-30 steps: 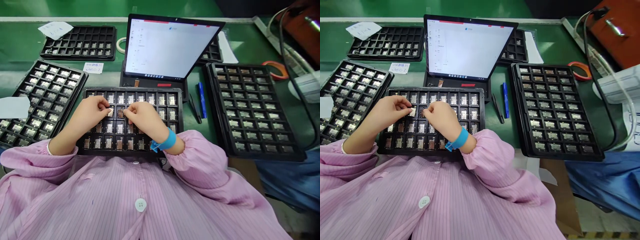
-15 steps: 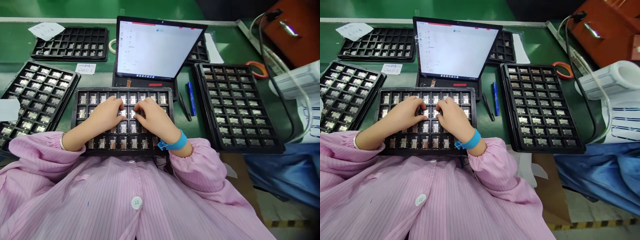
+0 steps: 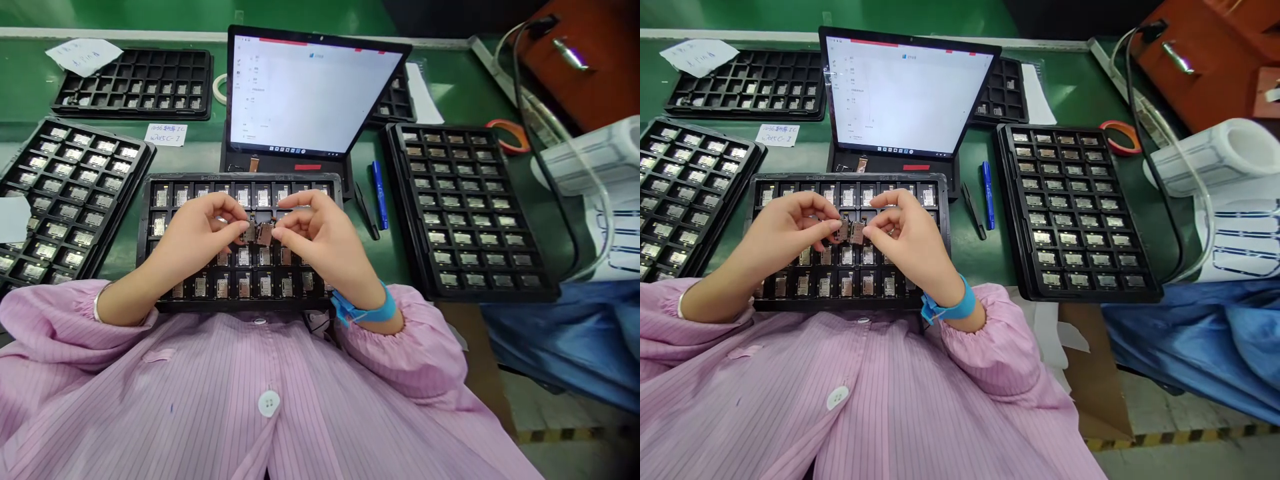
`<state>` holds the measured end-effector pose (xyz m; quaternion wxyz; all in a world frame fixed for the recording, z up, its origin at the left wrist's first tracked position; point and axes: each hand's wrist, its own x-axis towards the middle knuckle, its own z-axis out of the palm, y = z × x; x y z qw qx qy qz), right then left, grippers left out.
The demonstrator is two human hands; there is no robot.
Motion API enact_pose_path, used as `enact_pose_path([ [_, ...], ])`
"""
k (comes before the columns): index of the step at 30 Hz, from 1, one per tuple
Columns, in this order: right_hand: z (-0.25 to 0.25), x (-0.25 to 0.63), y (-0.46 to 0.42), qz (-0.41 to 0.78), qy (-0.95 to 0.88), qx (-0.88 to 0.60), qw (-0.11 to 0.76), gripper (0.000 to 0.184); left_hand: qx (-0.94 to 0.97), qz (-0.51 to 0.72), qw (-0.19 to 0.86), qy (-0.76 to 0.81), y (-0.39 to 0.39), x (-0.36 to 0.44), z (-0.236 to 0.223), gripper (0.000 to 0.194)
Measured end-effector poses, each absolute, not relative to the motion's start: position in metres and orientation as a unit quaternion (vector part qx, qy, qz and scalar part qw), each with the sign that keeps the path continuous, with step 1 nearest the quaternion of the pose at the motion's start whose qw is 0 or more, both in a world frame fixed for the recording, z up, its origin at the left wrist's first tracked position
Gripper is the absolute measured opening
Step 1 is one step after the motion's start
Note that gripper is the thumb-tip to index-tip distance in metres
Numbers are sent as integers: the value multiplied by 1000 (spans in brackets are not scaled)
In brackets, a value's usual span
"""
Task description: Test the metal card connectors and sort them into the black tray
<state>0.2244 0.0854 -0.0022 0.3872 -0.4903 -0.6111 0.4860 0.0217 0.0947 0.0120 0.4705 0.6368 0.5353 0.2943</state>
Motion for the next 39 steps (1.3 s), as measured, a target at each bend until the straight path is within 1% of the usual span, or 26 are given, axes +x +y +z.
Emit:
enact_pose_path([
  [2,8,225,78,541,-577,-471,391,32,591,307,531,524,86,22,21,18],
  [4,18,226,71,567,-563,-458,390,33,573,312,555,516,76,23,30,19],
  [9,33,226,60,565,-568,-453,391,33,550,315,583,508,57,23,44,14],
  [13,39,228,55,554,-578,-457,387,35,546,316,575,522,50,21,47,10],
  [19,40,229,52,552,-583,-460,379,38,535,319,571,535,49,20,48,12],
  [24,40,229,52,543,-582,-471,381,37,531,316,566,545,49,22,49,8],
  [39,36,229,53,538,-577,-476,389,36,525,311,602,515,52,19,43,10],
])
